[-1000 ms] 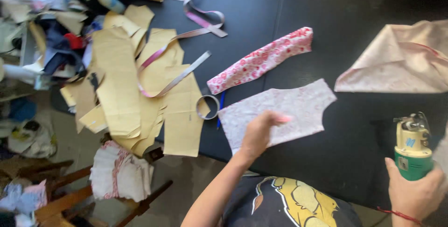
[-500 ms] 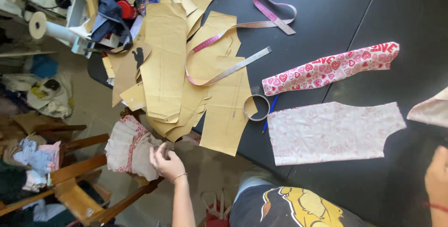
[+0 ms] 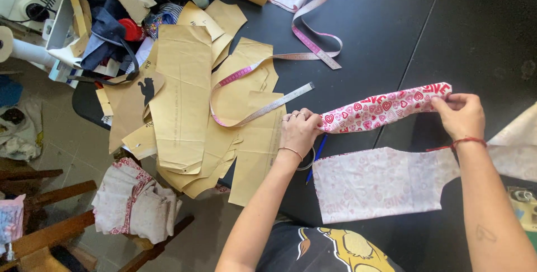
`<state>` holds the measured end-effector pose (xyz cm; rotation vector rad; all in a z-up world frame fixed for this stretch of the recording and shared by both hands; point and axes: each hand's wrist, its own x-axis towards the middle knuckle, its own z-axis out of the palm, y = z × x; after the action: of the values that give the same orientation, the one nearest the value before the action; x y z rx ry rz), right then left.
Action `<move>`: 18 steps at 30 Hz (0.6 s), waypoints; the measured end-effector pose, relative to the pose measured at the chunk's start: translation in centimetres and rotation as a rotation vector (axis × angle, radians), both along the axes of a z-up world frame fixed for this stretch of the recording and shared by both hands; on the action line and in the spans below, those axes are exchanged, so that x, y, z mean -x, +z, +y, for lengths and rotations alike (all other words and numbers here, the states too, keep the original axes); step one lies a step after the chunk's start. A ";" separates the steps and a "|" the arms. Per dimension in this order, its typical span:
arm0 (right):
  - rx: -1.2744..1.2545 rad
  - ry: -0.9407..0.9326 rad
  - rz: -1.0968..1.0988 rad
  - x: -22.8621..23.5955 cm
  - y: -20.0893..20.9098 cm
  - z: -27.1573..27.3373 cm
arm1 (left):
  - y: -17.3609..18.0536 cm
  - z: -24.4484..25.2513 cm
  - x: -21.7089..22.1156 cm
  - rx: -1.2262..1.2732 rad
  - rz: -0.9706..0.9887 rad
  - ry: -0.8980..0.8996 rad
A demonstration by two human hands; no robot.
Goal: The person uses a green electric rotary cutter to trim a piece of white fabric with a red heart pattern on a black table. They then fold the fabric, place a paper pattern on top, and trace the pattern's outline with a blue pen.
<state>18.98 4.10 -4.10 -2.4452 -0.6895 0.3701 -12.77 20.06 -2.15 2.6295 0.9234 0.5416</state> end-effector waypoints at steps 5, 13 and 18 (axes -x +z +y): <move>0.122 0.124 -0.078 0.5 -0.7 0.6 | 1.1 0.7 -0.1 0.164 -0.080 -0.037; -0.286 -0.353 0.677 1.3 8.5 0.9 | 7.8 3.2 -0.3 0.744 -0.518 -0.191; -0.491 -0.163 0.722 2.2 12.2 3.0 | 7.1 5.2 -2.9 0.796 -0.492 0.139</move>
<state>16.76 7.14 8.10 -1.7104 -0.2221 0.8445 -9.89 25.26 4.98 1.6367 0.9096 0.6440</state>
